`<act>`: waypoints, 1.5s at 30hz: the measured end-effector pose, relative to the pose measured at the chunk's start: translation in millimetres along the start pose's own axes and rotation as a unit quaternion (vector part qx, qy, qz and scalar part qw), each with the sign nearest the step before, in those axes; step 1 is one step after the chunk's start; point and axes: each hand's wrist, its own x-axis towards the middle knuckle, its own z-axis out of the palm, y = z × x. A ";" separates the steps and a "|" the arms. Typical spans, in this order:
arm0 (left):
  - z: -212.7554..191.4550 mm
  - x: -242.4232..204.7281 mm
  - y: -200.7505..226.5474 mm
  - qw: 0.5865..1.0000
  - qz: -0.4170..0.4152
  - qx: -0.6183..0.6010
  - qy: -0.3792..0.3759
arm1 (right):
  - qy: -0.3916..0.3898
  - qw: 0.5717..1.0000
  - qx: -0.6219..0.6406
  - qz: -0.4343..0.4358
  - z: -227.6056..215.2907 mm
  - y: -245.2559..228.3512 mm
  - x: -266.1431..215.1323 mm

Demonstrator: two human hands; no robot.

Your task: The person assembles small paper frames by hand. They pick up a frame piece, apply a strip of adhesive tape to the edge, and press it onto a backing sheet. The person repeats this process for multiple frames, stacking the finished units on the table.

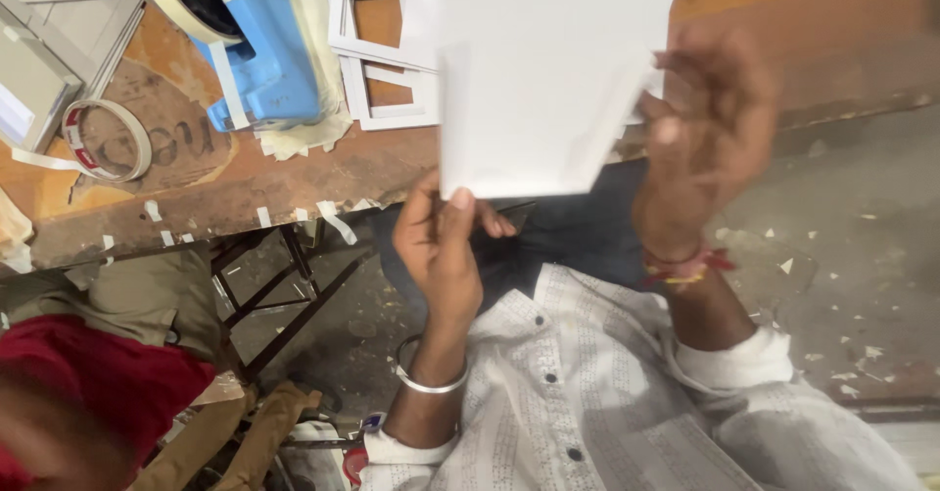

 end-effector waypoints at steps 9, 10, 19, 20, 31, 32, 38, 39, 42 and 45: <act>-12.2 -15.1 -13.9 0.995 -0.063 0.023 -0.077 | -0.141 0.984 -0.057 0.091 -10.5 -16.6 17.7; -13.1 -17.0 -15.7 0.994 -0.069 0.040 -0.068 | -0.147 0.985 -0.050 0.069 -8.3 -14.1 17.9; 2.5 -10.2 -18.7 0.997 -0.063 0.041 -0.028 | -0.163 0.980 -0.086 -0.077 3.7 -6.2 44.8; 6.2 -4.6 -16.8 0.997 -0.055 0.045 -0.029 | -0.150 0.974 -0.142 -0.096 2.9 -10.6 47.8; 14.6 38.3 11.3 0.978 -0.072 0.132 -0.143 | -0.264 0.935 -0.235 -0.018 -0.7 -11.3 71.0; 13.9 33.3 12.6 0.978 -0.010 0.171 -0.115 | -0.284 0.926 -0.248 -0.029 -0.8 -10.1 71.7; -0.7 42.2 14.1 0.873 0.221 0.434 -0.041 | -0.346 0.893 -0.270 -0.095 7.6 -11.5 77.3; -2.4 48.8 13.2 0.855 0.224 0.466 -0.050 | -0.356 0.884 -0.283 -0.108 9.2 -12.4 79.6; 0.2 63.2 10.8 0.836 0.234 0.494 -0.045 | -0.379 0.876 -0.265 -0.137 8.4 -12.5 85.4; 7.0 64.0 7.2 0.831 0.249 0.496 -0.019 | -0.379 0.878 -0.279 -0.083 2.1 -9.7 83.3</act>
